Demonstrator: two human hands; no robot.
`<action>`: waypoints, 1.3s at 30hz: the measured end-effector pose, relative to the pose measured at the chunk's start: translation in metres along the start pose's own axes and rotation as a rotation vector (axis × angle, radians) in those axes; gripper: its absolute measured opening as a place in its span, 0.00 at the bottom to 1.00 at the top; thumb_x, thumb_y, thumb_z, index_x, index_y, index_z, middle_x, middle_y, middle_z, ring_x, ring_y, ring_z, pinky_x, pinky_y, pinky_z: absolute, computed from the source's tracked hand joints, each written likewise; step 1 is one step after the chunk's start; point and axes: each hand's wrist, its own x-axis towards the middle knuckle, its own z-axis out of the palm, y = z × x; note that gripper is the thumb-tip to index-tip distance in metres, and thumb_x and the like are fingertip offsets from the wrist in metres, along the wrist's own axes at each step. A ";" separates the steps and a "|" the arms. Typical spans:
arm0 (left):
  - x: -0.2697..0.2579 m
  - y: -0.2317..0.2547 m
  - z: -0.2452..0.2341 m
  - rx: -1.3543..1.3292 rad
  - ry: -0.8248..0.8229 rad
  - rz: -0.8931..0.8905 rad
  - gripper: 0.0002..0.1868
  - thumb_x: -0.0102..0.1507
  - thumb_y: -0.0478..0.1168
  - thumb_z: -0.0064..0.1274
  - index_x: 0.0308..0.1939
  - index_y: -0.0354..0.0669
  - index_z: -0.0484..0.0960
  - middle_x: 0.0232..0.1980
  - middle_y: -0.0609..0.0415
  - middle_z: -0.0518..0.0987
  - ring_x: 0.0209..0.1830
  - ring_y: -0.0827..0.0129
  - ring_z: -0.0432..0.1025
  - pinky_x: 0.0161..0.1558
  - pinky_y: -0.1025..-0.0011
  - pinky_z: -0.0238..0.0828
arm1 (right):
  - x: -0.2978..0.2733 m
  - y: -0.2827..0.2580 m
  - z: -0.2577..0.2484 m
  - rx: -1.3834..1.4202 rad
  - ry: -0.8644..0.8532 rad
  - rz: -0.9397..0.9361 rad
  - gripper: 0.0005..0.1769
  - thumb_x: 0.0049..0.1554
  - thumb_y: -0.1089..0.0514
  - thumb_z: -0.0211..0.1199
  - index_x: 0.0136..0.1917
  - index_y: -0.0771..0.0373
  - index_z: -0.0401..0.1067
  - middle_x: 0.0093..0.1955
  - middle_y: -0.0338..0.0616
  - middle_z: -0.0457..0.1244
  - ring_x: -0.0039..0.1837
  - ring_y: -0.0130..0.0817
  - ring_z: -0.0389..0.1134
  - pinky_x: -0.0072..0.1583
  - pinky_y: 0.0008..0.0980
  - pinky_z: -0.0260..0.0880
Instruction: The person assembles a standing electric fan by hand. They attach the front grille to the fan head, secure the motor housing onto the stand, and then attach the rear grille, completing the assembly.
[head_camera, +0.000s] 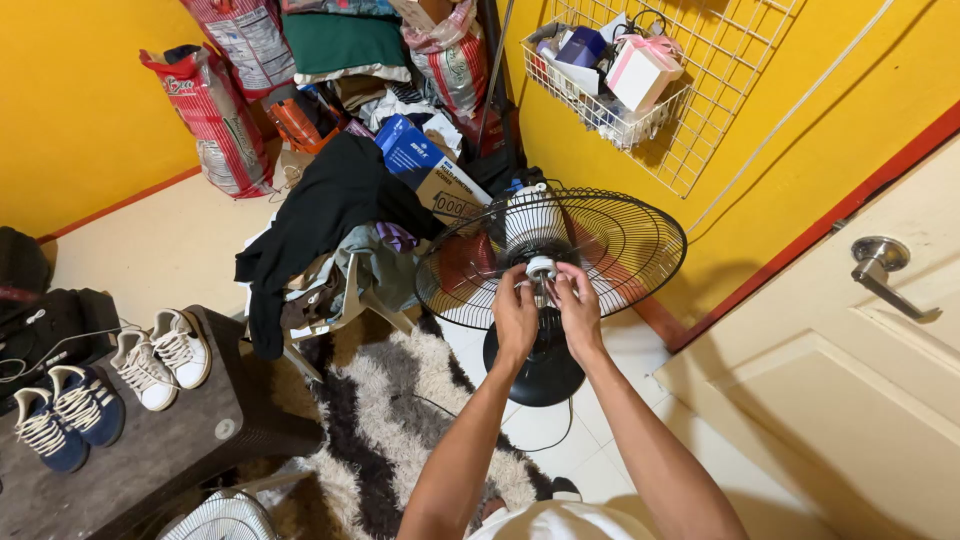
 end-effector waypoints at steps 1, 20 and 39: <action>-0.002 0.001 -0.001 -0.012 -0.004 -0.003 0.16 0.68 0.35 0.42 0.59 0.37 0.76 0.52 0.41 0.82 0.50 0.53 0.77 0.53 0.61 0.72 | -0.002 -0.002 -0.001 -0.015 -0.001 -0.006 0.18 0.67 0.55 0.53 0.67 0.65 0.67 0.63 0.48 0.64 0.60 0.34 0.69 0.64 0.35 0.70; -0.038 0.003 -0.029 -0.102 -0.112 0.069 0.13 0.67 0.34 0.50 0.57 0.38 0.78 0.49 0.45 0.83 0.45 0.60 0.79 0.48 0.67 0.75 | -0.062 -0.009 -0.006 -0.083 0.068 -0.040 0.18 0.66 0.54 0.54 0.67 0.62 0.66 0.61 0.45 0.64 0.61 0.34 0.70 0.63 0.36 0.71; -0.082 -0.054 -0.113 -0.377 -0.180 -0.050 0.27 0.67 0.38 0.53 0.71 0.42 0.71 0.48 0.54 0.78 0.42 0.72 0.77 0.47 0.74 0.74 | -0.102 0.019 0.024 -0.206 -0.404 -0.126 0.32 0.55 0.69 0.67 0.72 0.68 0.65 0.53 0.38 0.63 0.52 0.25 0.66 0.57 0.24 0.69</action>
